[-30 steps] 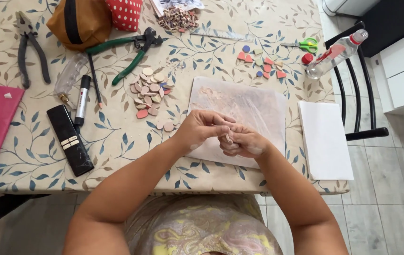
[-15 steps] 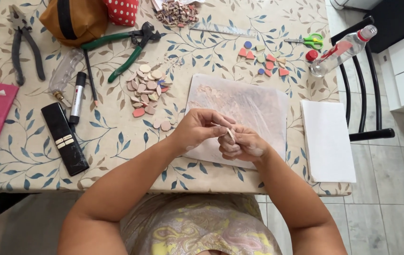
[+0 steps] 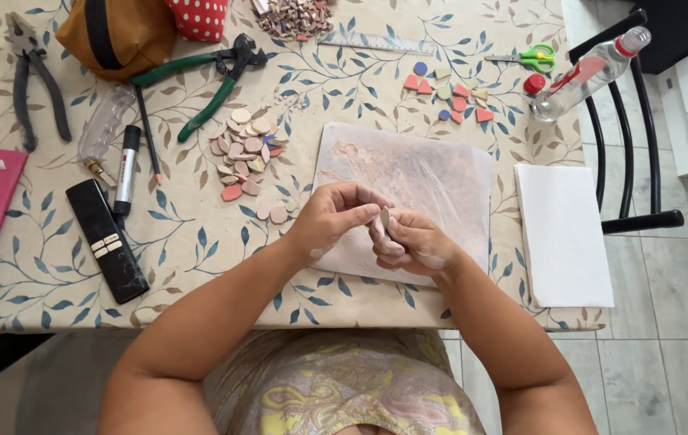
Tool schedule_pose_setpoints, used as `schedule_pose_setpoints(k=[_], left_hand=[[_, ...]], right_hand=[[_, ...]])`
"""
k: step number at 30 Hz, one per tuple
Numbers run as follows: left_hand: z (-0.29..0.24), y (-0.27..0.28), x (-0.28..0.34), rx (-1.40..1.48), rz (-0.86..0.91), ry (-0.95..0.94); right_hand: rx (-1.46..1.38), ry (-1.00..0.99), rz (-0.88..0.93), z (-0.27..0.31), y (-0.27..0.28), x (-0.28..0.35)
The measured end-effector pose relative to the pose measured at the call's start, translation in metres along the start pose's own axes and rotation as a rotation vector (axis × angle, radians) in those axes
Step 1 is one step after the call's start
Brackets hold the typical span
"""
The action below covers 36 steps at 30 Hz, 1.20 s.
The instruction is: Sanding small wooden craft pieces by rubbing them against a sheet of sandpaper on a table.
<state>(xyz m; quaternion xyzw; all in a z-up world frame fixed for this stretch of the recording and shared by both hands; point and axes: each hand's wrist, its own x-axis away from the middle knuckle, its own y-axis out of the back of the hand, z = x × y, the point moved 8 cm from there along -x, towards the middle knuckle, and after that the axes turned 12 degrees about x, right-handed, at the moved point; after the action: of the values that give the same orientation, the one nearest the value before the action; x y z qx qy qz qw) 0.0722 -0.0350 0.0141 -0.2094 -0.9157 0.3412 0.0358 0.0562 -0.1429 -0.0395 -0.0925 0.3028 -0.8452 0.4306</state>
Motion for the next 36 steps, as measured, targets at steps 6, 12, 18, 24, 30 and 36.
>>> schedule_pose_setpoints(k=[6, 12, 18, 24, 30, 36], left_hand=[[0.013, 0.007, 0.0, 0.015, -0.029, -0.031], [0.008, 0.009, 0.001, -0.073, -0.094, -0.006], [-0.006, 0.013, -0.001, -0.247, -0.144, -0.073], [-0.032, 0.027, 0.007, -1.014, -0.192, -0.25], [0.034, 0.002, 0.013, -1.671, 0.068, -0.716], [0.052, -0.005, 0.032, -1.831, 0.187, -0.862]], right_hand=[[0.041, 0.085, -0.058, -0.002, 0.004, -0.003], [0.172, 0.068, -0.161, -0.022, 0.028, -0.001], [0.751, -0.087, -0.223, 0.022, -0.014, -0.004], [1.785, -0.195, -0.349, 0.068, 0.002, 0.009], [2.07, -0.506, -0.082, 0.08, 0.009, -0.016], [2.074, -0.564, -0.047, 0.068, 0.031, -0.013]])
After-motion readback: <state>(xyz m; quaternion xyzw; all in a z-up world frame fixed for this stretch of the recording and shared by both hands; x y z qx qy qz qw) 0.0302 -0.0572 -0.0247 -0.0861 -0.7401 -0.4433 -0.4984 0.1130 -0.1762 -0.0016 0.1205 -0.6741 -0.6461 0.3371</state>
